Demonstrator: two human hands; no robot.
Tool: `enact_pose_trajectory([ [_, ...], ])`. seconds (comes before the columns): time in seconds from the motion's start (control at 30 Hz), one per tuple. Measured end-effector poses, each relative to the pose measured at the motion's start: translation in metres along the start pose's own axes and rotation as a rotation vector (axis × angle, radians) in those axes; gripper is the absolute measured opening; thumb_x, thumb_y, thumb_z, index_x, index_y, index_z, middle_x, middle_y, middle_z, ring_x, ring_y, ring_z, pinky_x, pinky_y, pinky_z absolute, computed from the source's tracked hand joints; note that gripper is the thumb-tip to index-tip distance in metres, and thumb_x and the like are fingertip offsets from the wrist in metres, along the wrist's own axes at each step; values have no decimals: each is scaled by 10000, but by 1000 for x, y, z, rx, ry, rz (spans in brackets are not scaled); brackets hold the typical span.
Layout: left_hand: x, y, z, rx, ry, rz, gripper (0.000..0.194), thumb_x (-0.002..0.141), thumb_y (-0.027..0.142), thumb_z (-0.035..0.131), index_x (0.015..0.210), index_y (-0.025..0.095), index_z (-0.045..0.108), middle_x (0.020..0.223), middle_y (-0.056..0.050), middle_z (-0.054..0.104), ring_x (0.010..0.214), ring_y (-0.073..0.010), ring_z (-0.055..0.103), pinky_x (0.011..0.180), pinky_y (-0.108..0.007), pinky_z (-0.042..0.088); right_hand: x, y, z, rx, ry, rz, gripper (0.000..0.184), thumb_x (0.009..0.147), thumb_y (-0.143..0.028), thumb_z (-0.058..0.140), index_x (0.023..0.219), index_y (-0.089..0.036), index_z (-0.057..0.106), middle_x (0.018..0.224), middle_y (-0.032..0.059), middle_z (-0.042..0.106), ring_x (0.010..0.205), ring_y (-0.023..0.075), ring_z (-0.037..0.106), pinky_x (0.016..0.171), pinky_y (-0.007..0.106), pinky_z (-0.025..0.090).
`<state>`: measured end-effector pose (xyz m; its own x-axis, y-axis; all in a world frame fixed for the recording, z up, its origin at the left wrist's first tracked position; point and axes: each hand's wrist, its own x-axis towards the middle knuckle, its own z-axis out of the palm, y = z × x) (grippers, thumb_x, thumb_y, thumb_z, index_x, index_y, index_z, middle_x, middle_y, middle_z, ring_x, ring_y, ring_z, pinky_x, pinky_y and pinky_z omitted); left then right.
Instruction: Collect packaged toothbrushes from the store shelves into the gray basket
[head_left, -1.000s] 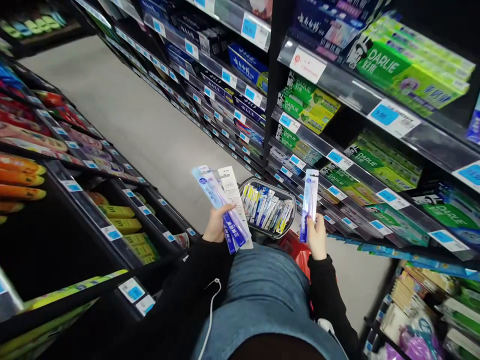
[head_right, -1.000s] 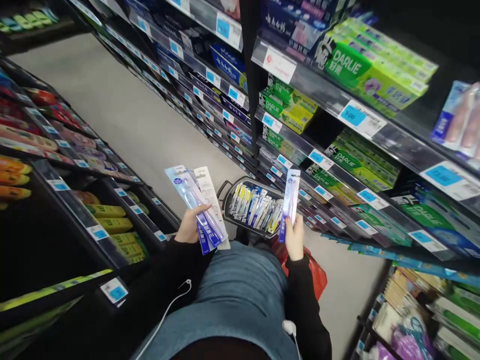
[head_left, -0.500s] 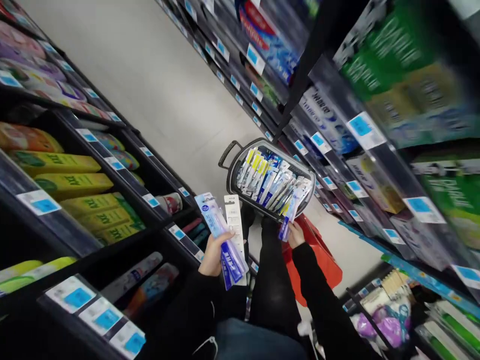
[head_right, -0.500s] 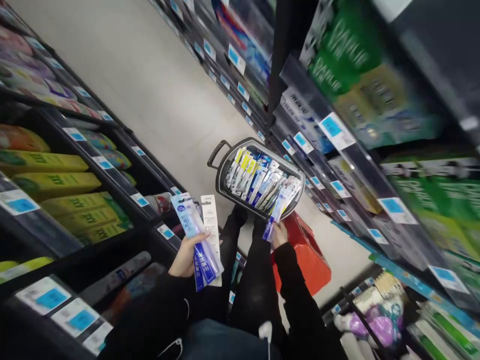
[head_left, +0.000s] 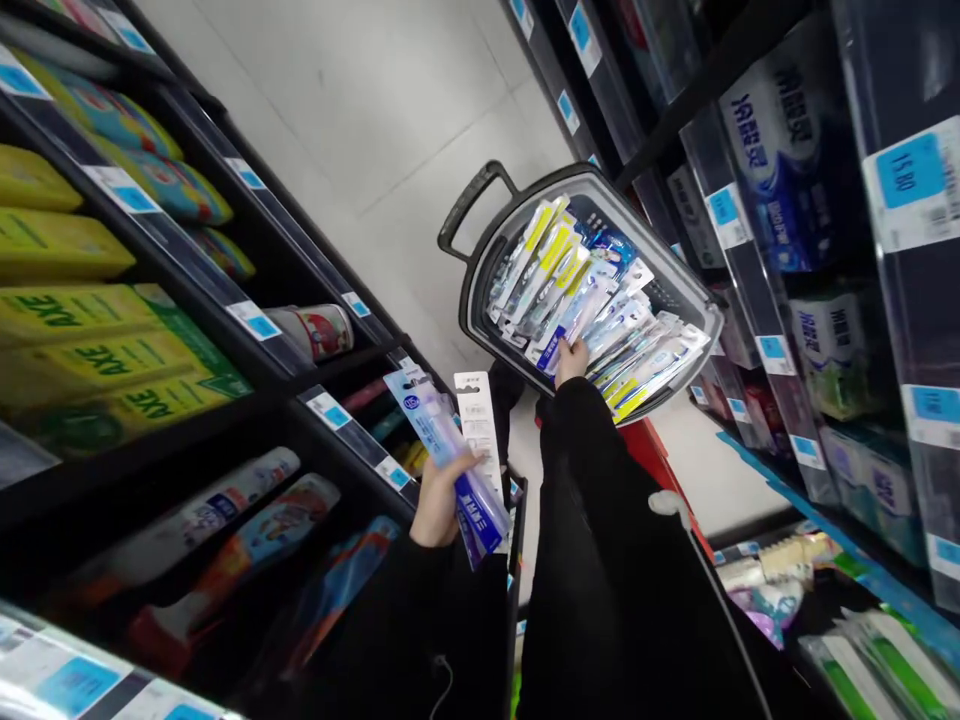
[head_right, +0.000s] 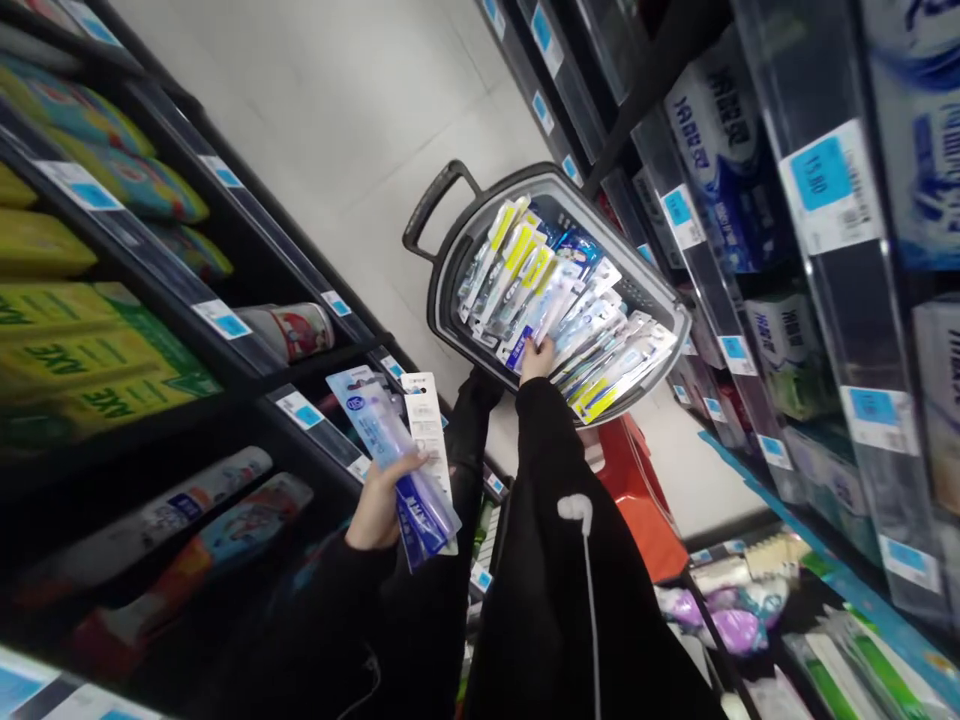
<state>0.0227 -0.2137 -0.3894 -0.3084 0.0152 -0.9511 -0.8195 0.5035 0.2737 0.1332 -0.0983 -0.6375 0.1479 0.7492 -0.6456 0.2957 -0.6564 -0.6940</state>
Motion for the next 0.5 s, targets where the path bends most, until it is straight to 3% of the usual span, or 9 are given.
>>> enact_pose_trajectory([
  [0.13, 1, -1, 7, -22, -19, -14, 390, 519, 201, 778, 864, 82, 643, 664, -58, 696, 597, -285, 694, 568, -379, 587, -4, -21, -12, -259, 37, 33, 271, 855, -420, 489, 942, -181, 581, 887, 79, 643, 865, 213, 584, 814, 367, 480],
  [0.3, 3, 0, 15, -43, -40, -11, 430, 497, 195, 790, 887, 92, 642, 645, -45, 684, 591, -297, 692, 590, -410, 584, -9, -46, -16, -518, -47, 91, 252, 815, -431, 579, 779, -182, 598, 727, 95, 625, 789, 273, 607, 846, 449, 458],
  [0.5, 13, 0, 16, -36, -45, 8, 464, 516, 199, 782, 938, 97, 618, 689, -44, 687, 567, -267, 675, 563, -387, 565, -18, -69, -26, -672, -116, 110, 214, 770, -285, 664, 632, -193, 528, 691, 87, 605, 850, 281, 614, 882, 442, 443],
])
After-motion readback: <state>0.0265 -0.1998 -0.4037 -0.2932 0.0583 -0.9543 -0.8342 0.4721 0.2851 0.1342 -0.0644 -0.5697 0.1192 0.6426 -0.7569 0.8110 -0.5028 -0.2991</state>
